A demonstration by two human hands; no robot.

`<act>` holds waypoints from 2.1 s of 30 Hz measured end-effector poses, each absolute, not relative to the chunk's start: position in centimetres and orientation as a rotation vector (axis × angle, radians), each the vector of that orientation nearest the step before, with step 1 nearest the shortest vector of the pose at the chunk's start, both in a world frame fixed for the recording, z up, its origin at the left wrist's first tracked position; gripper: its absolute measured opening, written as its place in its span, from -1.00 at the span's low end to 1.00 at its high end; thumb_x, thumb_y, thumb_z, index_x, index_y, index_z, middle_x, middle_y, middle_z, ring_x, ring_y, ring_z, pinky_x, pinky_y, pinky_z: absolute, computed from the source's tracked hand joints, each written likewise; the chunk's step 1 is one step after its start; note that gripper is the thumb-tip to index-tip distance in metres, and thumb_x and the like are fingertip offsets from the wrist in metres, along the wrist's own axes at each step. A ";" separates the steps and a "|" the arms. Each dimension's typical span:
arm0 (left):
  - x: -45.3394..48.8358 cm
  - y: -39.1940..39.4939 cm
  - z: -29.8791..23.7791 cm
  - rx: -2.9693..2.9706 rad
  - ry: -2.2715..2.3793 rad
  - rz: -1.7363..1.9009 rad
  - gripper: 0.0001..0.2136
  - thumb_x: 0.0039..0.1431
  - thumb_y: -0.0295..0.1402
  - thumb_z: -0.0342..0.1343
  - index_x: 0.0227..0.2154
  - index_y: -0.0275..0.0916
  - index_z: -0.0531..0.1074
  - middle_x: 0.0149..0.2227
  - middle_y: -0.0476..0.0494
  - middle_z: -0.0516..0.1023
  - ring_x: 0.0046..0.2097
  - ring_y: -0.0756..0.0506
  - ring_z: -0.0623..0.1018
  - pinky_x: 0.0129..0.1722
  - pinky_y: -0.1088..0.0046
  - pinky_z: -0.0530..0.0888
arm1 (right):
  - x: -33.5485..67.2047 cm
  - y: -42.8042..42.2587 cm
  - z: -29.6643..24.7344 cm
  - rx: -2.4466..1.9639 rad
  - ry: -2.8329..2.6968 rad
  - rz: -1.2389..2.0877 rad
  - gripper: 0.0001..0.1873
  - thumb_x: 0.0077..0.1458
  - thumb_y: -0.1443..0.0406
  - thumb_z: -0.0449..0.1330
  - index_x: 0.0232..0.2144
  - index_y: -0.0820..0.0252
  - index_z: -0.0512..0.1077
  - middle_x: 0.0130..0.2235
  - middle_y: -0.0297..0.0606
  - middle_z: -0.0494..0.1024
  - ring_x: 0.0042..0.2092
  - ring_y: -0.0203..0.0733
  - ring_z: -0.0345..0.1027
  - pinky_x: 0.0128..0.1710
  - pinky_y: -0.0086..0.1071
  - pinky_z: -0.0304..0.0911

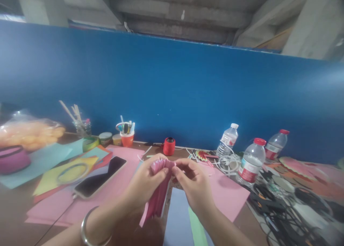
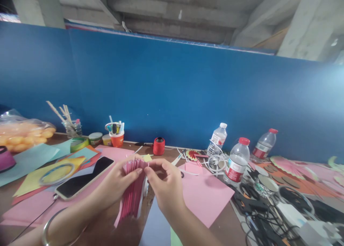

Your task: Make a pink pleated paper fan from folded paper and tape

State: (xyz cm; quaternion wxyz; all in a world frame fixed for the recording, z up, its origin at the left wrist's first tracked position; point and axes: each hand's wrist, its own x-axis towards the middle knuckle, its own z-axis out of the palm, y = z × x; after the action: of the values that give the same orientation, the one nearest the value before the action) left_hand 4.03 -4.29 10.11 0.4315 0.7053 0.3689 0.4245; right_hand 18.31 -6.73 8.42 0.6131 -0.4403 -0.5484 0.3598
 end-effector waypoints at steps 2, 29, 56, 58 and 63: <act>4.0 -4.3 10.0 1.760 0.923 1.060 -0.90 0.10 -0.43 -0.06 -0.38 -0.22 0.36 -0.37 0.01 0.44 -0.28 -0.03 0.43 -0.24 0.45 0.33 | 18.3 -6.8 8.4 -1.017 -1.253 0.826 -0.84 -0.06 0.22 0.21 -0.42 0.19 0.43 -0.45 -0.30 0.48 -0.48 -0.31 0.33 -0.47 -0.44 0.30; 3.1 -4.9 11.1 2.022 1.003 1.055 -0.91 0.07 -0.43 -0.01 -0.36 -0.16 0.34 -0.41 0.03 0.43 -0.35 -0.02 0.44 -0.36 0.47 0.38 | 18.3 -7.8 8.8 -1.076 -1.554 0.411 -0.90 0.03 0.27 0.14 -0.39 0.14 0.45 -0.40 -0.30 0.51 -0.36 -0.26 0.38 -0.38 -0.42 0.28; 3.0 -4.5 11.2 1.945 1.026 1.029 -0.90 -0.04 -0.48 -0.03 -0.42 -0.18 0.25 -0.50 0.07 0.32 -0.42 0.01 0.34 -0.42 0.50 0.29 | 18.3 -8.0 9.0 -1.019 -1.579 0.378 -0.91 0.01 0.36 0.16 -0.42 0.11 0.47 -0.43 -0.32 0.52 -0.38 -0.25 0.37 -0.37 -0.39 0.27; 3.0 -4.5 11.1 1.951 1.033 1.041 -0.89 -0.05 -0.49 -0.04 -0.42 -0.17 0.25 -0.49 0.07 0.32 -0.42 0.02 0.34 -0.43 0.51 0.29 | 18.3 -7.9 9.0 -1.019 -1.580 0.378 -0.92 0.01 0.35 0.15 -0.43 0.12 0.46 -0.43 -0.32 0.50 -0.39 -0.26 0.36 -0.37 -0.40 0.26; 2.9 -4.4 11.0 1.923 1.023 1.041 -0.93 -0.02 -0.44 -0.02 -0.42 -0.18 0.27 -0.49 0.06 0.34 -0.44 0.02 0.37 -0.43 0.50 0.32 | 18.2 -7.9 9.0 -1.048 -1.581 0.474 -0.93 0.04 0.32 0.10 -0.46 0.16 0.37 -0.44 -0.32 0.43 -0.39 -0.27 0.32 -0.41 -0.42 0.22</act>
State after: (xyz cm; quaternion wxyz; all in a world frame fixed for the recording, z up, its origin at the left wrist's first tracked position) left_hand 2.91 -4.43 11.01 0.3559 0.7444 0.3962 0.4029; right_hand 18.17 -7.88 8.98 0.5590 -0.4443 -0.6706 0.2009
